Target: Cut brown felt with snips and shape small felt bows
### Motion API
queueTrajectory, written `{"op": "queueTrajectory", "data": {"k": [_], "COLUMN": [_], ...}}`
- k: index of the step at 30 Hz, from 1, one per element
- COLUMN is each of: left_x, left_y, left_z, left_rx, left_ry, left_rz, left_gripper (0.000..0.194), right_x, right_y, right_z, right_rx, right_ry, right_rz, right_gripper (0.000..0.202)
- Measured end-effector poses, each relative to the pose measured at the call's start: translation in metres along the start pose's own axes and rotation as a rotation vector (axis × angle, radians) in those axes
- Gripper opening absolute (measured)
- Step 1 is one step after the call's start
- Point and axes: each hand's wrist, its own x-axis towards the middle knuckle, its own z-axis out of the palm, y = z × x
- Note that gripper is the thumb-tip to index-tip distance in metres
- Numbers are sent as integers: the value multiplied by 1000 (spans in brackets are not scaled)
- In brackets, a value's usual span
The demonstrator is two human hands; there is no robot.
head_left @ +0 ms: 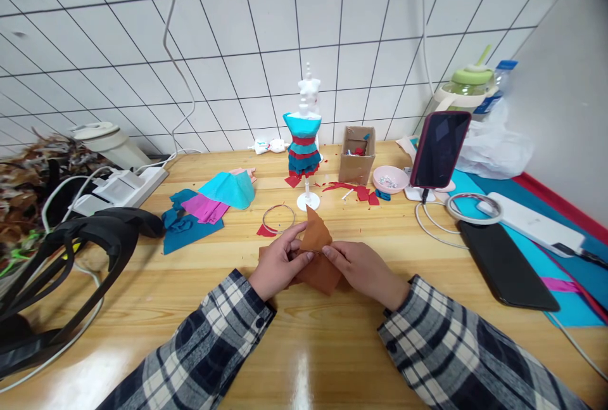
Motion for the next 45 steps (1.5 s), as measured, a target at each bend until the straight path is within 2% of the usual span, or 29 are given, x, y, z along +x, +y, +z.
{"op": "queueTrajectory", "data": {"k": [11, 18, 25, 34, 45], "left_x": [1, 0, 0, 0, 0], "left_y": [-1, 2, 8, 7, 8], "left_z": [-1, 0, -1, 0, 0], "left_rx": [-158, -135, -42, -11, 29], "left_ry": [-3, -4, -8, -21, -24], "left_rz": [-61, -46, 27, 20, 2], "left_gripper": [70, 72, 70, 69, 66], "right_x": [0, 0, 0, 1, 3], "right_y": [0, -1, -4, -1, 0], "right_z": [-1, -1, 0, 3, 3], "right_rx": [-2, 42, 81, 143, 91], "right_ry": [-1, 14, 29, 40, 34], "right_rz": [-35, -29, -34, -2, -16], "right_gripper": [45, 46, 47, 47, 47]}}
